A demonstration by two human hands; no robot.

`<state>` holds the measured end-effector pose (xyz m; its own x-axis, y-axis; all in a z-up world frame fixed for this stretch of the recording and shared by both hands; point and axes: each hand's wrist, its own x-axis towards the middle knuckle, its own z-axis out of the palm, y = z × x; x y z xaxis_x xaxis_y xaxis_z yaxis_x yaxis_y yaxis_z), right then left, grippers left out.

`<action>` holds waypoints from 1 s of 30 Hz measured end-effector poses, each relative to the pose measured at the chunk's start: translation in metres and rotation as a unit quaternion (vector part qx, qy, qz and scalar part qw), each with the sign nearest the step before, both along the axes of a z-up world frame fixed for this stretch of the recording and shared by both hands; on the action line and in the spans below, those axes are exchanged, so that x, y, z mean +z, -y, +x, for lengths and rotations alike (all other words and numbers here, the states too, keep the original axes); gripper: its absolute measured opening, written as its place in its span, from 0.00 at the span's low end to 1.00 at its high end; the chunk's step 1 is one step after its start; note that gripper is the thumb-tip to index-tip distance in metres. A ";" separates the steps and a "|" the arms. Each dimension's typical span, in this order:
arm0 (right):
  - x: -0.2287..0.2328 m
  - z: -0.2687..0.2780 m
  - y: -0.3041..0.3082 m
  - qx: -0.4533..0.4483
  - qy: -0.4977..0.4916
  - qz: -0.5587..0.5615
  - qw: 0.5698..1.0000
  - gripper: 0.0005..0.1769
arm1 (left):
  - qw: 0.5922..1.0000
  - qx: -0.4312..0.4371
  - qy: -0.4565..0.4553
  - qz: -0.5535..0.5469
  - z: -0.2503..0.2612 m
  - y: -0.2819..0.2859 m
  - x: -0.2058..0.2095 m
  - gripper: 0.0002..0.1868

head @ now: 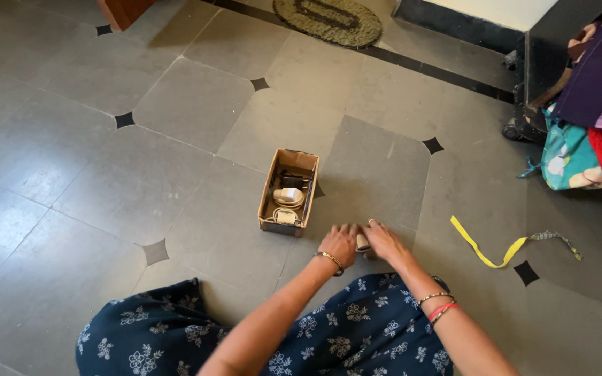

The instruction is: The person sits on the floor and organizes various electronic accessories, including power adapters and cables. They coil the cables around the adapters and place them into a small cardboard box.

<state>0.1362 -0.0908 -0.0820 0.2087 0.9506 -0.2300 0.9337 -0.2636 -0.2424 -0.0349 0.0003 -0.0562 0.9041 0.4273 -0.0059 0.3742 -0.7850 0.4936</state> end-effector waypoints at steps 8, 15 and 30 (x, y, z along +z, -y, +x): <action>0.034 -0.001 -0.017 -0.037 -0.064 -0.046 0.996 0.38 | 0.998 0.018 0.027 -0.057 0.002 -0.006 -0.012 0.24; 0.144 -0.037 -0.097 0.010 -0.077 0.269 0.960 0.37 | 0.970 -0.002 0.136 0.203 -0.013 -0.112 0.075 0.28; 0.078 -0.086 -0.213 -0.032 0.121 0.275 0.953 0.21 | 0.977 0.115 0.139 0.110 -0.050 -0.217 0.042 0.12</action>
